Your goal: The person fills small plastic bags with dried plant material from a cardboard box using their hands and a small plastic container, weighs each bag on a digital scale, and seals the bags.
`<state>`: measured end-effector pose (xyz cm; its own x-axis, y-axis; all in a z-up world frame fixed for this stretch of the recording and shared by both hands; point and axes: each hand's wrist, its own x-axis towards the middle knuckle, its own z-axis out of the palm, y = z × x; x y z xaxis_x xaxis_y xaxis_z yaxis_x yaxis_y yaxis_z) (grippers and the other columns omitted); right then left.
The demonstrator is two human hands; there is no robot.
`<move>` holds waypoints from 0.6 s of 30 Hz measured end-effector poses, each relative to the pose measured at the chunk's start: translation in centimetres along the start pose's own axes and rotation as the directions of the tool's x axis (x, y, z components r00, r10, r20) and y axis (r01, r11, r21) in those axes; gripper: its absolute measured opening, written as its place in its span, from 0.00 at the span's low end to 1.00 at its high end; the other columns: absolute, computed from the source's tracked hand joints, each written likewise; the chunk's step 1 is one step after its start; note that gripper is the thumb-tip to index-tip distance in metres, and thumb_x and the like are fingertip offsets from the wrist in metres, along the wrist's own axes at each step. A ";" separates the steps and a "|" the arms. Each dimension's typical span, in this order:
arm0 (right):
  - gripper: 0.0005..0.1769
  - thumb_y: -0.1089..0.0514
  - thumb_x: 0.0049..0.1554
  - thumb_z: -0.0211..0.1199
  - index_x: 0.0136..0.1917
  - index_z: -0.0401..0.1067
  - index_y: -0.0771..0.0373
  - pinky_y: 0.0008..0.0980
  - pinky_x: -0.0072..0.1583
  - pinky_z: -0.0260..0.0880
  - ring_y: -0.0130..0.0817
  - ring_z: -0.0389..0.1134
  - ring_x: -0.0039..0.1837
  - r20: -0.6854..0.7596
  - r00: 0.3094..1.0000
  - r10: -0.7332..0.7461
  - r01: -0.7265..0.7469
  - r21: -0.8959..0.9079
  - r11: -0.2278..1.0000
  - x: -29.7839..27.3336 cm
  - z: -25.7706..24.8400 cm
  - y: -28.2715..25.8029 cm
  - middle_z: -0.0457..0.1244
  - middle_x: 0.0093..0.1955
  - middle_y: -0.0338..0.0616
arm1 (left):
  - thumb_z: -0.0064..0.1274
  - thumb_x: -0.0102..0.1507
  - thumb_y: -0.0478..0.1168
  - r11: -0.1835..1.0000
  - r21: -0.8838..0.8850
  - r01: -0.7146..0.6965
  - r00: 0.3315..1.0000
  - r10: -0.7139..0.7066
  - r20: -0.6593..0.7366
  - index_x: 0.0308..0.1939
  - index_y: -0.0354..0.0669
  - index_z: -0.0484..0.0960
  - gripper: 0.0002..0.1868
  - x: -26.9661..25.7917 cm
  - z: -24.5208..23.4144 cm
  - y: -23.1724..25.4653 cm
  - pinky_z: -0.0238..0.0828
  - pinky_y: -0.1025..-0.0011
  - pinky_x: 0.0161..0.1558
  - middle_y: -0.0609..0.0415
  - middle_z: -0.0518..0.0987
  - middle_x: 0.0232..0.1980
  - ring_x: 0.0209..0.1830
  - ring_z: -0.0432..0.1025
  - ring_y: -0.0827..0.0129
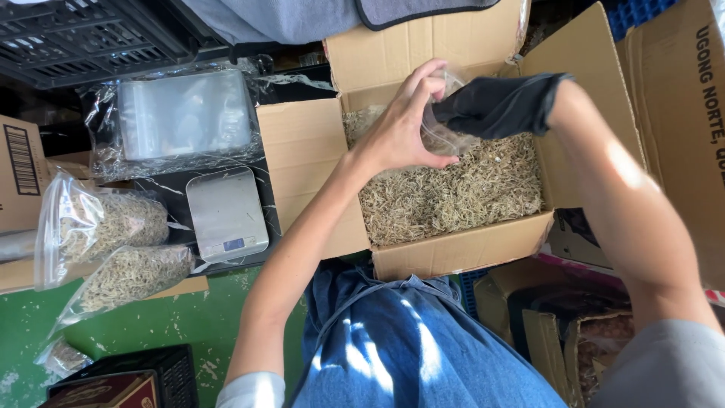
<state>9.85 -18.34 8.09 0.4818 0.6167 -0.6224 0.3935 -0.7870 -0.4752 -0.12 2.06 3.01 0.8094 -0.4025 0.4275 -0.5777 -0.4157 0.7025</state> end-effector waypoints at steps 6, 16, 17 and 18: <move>0.21 0.61 0.61 0.51 0.64 0.75 0.50 0.40 0.46 0.69 0.39 0.68 0.37 -0.061 0.980 -0.187 0.167 -0.245 0.955 -5.2 -2.1 -5.3 0.73 0.44 0.38 | 0.81 0.51 0.60 1.000 -0.004 0.030 0.999 -0.030 -0.016 0.58 0.49 0.63 0.47 -1.4 -0.6 -1.2 0.72 0.31 0.66 0.48 0.44 0.83 0.81 0.57 0.39; 0.10 0.57 0.67 0.49 0.51 0.71 0.58 0.43 0.51 0.68 0.43 0.68 0.42 -0.219 0.870 -0.442 0.338 -0.388 0.857 0.8 0.0 -4.7 0.68 0.42 0.44 | 0.81 0.52 0.56 0.998 -0.049 0.037 0.998 -0.039 -0.046 0.52 0.46 0.56 0.47 -2.4 -1.7 -0.6 0.68 0.53 0.66 0.41 0.44 0.82 0.67 0.64 0.50; 0.20 0.54 0.68 0.47 0.36 0.66 0.60 0.41 0.43 0.65 0.42 0.62 0.31 -0.183 0.914 -0.362 0.260 -0.421 0.869 2.8 1.0 -4.2 0.63 0.28 0.43 | 0.80 0.54 0.57 0.999 -0.034 0.025 0.998 -0.026 -0.051 0.49 0.48 0.57 0.44 -2.6 -1.9 -0.3 0.74 0.61 0.53 0.40 0.45 0.82 0.54 0.72 0.61; 0.20 0.54 0.68 0.47 0.36 0.66 0.60 0.41 0.43 0.65 0.42 0.62 0.31 -0.182 0.914 -0.363 0.261 -0.422 0.868 3.0 1.4 -3.5 0.63 0.28 0.43 | 0.80 0.54 0.57 0.999 -0.033 0.025 0.998 -0.027 -0.051 0.49 0.48 0.57 0.44 -2.7 -1.6 -0.5 0.74 0.61 0.53 0.40 0.45 0.82 0.54 0.72 0.61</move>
<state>8.84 -13.79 7.07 0.4402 0.8520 -0.2834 0.7975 -0.5160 -0.3127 -1.81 4.66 2.37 0.8289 -0.3487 0.4373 -0.5535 -0.3986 0.7313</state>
